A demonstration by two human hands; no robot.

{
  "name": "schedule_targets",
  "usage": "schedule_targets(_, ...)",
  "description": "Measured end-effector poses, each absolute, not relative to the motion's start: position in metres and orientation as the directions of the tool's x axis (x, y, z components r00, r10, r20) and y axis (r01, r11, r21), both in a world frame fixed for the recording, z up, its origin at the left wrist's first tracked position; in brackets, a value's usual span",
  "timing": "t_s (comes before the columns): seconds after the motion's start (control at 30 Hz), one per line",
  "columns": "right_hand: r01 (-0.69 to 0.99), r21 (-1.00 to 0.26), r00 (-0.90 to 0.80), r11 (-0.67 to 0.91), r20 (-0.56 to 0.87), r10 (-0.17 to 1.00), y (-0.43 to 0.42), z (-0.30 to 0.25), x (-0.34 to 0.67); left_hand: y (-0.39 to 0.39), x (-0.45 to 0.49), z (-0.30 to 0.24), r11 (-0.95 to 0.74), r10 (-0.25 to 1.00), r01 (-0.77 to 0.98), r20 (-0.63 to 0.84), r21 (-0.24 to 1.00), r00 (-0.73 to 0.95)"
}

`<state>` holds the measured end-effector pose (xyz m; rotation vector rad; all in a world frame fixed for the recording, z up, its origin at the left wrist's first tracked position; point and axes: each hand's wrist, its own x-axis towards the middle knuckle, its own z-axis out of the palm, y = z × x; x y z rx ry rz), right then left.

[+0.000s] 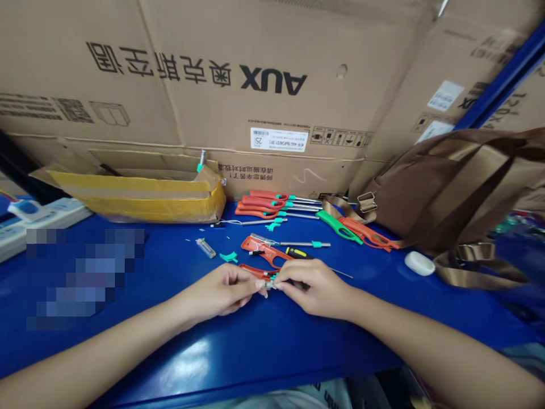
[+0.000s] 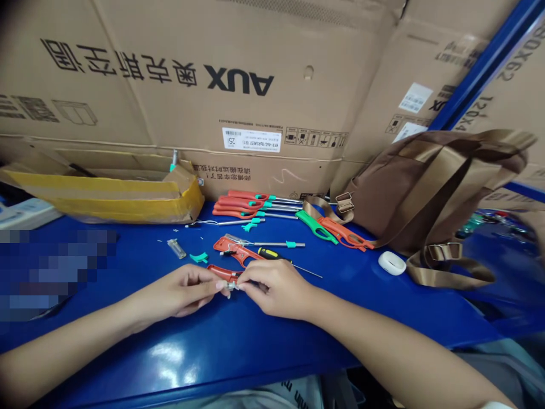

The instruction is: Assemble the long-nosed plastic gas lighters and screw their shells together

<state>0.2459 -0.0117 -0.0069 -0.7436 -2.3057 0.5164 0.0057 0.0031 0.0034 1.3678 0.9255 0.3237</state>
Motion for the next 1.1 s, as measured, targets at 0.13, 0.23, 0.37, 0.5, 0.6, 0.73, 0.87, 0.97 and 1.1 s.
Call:
schedule_targets(0.13,0.414,-0.518,-0.639,0.749,0.42,0.644,-0.013,-0.001,0.248,0.005,0.003,0.007,0.091,0.687,0.358,-0.319,0.929,0.653)
schedule_targets(0.23,0.493,-0.457,-0.655,0.74,0.364,0.662,-0.015,0.005,0.251,0.009,-0.002,0.012,-0.118,0.72,0.403,-0.201,0.907,0.664)
schedule_targets(0.37,0.622,-0.338,-0.665,0.707,0.25,0.704,-0.013,0.01,0.255,0.019,-0.014,0.018,-0.512,0.725,0.47,0.068,0.719,0.686)
schedule_targets(0.5,0.658,-0.257,-0.685,0.708,0.189,0.704,-0.011,0.01,0.258,0.028,-0.022,0.018,-0.717,0.629,0.486,0.163,0.499,0.76)
schedule_targets(0.6,0.658,-0.24,-0.692,0.714,0.182,0.699,-0.01,0.008,0.259,0.031,-0.023,0.016,-0.755,0.6,0.483,0.169,0.444,0.782)
schedule_targets(0.73,0.651,-0.238,-0.696,0.721,0.193,0.692,-0.01,0.007,0.261,0.03,-0.022,0.016,-0.761,0.579,0.475,0.133,0.442,0.804)
schedule_targets(0.87,0.647,-0.231,-0.712,0.726,0.156,0.684,-0.008,0.009,0.264,0.029,-0.023,0.019,-0.741,0.604,0.511,0.101,0.435,0.791)
schedule_targets(0.97,0.652,-0.233,-0.718,0.721,0.116,0.687,-0.008,0.011,0.266,0.029,-0.024,0.02,-0.728,0.617,0.522,0.093,0.444,0.782)
schedule_targets(1.1,0.652,-0.237,-0.725,0.72,0.083,0.684,-0.008,0.014,0.266,0.03,-0.024,0.021,-0.713,0.617,0.508,0.087,0.484,0.782)
